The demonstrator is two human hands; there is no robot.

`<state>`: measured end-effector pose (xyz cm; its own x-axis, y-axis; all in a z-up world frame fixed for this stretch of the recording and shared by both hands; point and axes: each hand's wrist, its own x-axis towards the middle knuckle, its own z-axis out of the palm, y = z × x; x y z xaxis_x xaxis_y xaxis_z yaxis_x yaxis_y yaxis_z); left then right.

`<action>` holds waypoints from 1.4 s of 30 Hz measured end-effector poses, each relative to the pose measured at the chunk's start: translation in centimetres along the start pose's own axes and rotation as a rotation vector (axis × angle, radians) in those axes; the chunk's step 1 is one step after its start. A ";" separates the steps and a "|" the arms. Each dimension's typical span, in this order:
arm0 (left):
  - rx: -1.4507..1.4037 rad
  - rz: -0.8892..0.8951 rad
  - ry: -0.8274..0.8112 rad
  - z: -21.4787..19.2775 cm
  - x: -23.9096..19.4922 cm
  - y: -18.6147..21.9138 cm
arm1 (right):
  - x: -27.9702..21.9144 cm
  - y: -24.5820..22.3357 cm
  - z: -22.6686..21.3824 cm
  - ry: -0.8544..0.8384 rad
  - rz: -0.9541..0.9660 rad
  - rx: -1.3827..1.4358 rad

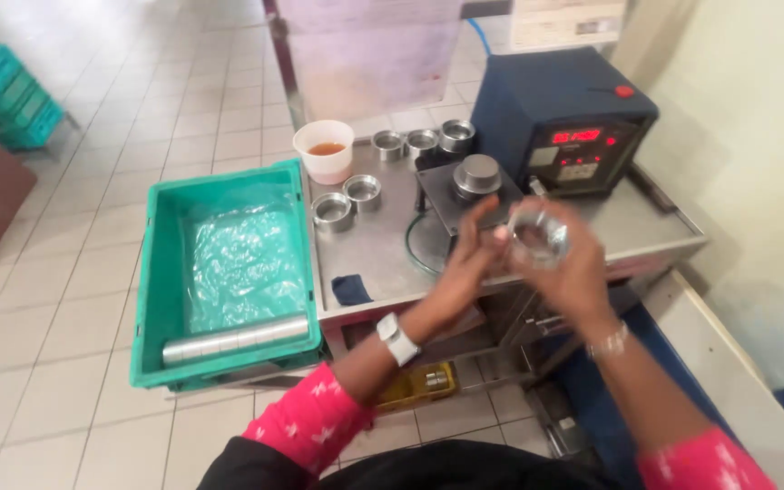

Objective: Operating a CNC machine to process cylindrical metal parts, cleaning the machine with an air gun, and performing quality measurements.

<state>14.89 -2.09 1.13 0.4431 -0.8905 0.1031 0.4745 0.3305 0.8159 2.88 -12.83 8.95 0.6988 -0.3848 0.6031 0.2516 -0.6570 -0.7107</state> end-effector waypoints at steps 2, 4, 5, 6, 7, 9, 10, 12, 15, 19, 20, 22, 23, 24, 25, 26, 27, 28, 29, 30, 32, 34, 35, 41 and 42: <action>0.373 0.299 0.105 -1.8 2.5 1.6 | 4.3 2.8 0.9 0.091 0.019 0.031; 0.757 0.584 0.215 -3.6 5.4 2.3 | 7.8 5.9 2.2 0.187 0.039 0.064; 1.027 0.626 0.405 -4.5 7.0 2.1 | 9.2 7.5 2.9 0.194 0.017 0.019; 1.296 0.663 0.592 -5.2 8.9 2.2 | 10.9 9.1 3.4 0.209 -0.009 -0.029; 1.296 0.671 0.600 -5.2 9.8 2.3 | 11.5 9.4 4.1 0.205 -0.019 -0.026; 1.435 0.515 0.651 -5.0 11.6 2.1 | 12.3 10.4 5.0 0.168 0.010 -0.058; 1.434 0.522 0.651 -5.2 12.2 1.8 | 12.6 10.7 5.5 0.170 0.003 -0.059; 1.418 0.459 0.757 -5.8 13.1 1.0 | 12.8 11.5 6.7 0.143 0.016 -0.048; 1.389 0.575 0.756 -6.9 13.0 0.2 | 12.5 11.9 7.4 0.136 -0.022 -0.076; 1.379 0.608 0.761 -7.2 13.1 0.1 | 12.7 11.9 7.5 0.122 -0.022 -0.089; 1.390 0.603 0.762 -7.3 13.1 0.0 | 12.7 11.8 7.4 0.109 -0.018 -0.090; 1.404 0.598 0.766 -7.3 12.9 0.1 | 13.0 12.1 7.1 0.095 -0.015 -0.087; 1.389 0.604 0.750 -7.3 12.8 0.3 | 13.2 12.4 6.9 0.050 -0.028 -0.059; 1.374 0.611 0.732 -7.2 12.8 0.4 | 13.4 12.7 6.6 0.007 -0.041 -0.033; 1.376 0.611 0.733 -7.1 12.7 0.6 | 13.5 13.0 6.6 0.007 -0.042 -0.030; 1.389 0.583 0.714 -7.1 12.7 0.8 | 13.7 13.3 6.5 -0.035 -0.051 0.012; 1.401 0.554 0.696 -7.0 12.7 1.0 | 13.8 13.6 6.5 -0.078 -0.061 0.054; 1.401 0.551 0.695 -7.0 12.6 0.9 | 13.9 13.7 6.3 -0.078 -0.058 0.054; 1.400 0.559 0.693 -7.1 12.6 0.7 | 13.9 13.8 6.2 -0.107 -0.064 0.081; 1.400 0.567 0.690 -7.2 12.5 0.6 | 13.9 13.9 6.1 -0.134 -0.070 0.109; 1.398 0.563 0.689 -7.0 12.4 0.8 | 14.2 14.1 6.0 -0.161 -0.089 0.132; 1.393 0.561 0.688 -6.7 12.2 0.9 | 14.4 14.3 5.8 -0.189 -0.109 0.152; 1.389 0.540 0.683 -6.5 12.1 1.0 | 14.5 14.4 5.7 -0.215 -0.114 0.175; 1.393 0.537 0.679 -6.7 12.3 1.0 | 14.9 14.8 5.5 -0.290 -0.128 0.239; 1.396 0.562 0.686 -6.7 12.2 1.0 | 15.0 14.8 5.5 -0.298 -0.134 0.240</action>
<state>25.92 -10.55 -0.63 0.7239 -0.3440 0.5981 -0.6889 -0.3123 0.6542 20.74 -24.77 5.46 0.8035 -0.0782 0.5901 0.4785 -0.5049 -0.7184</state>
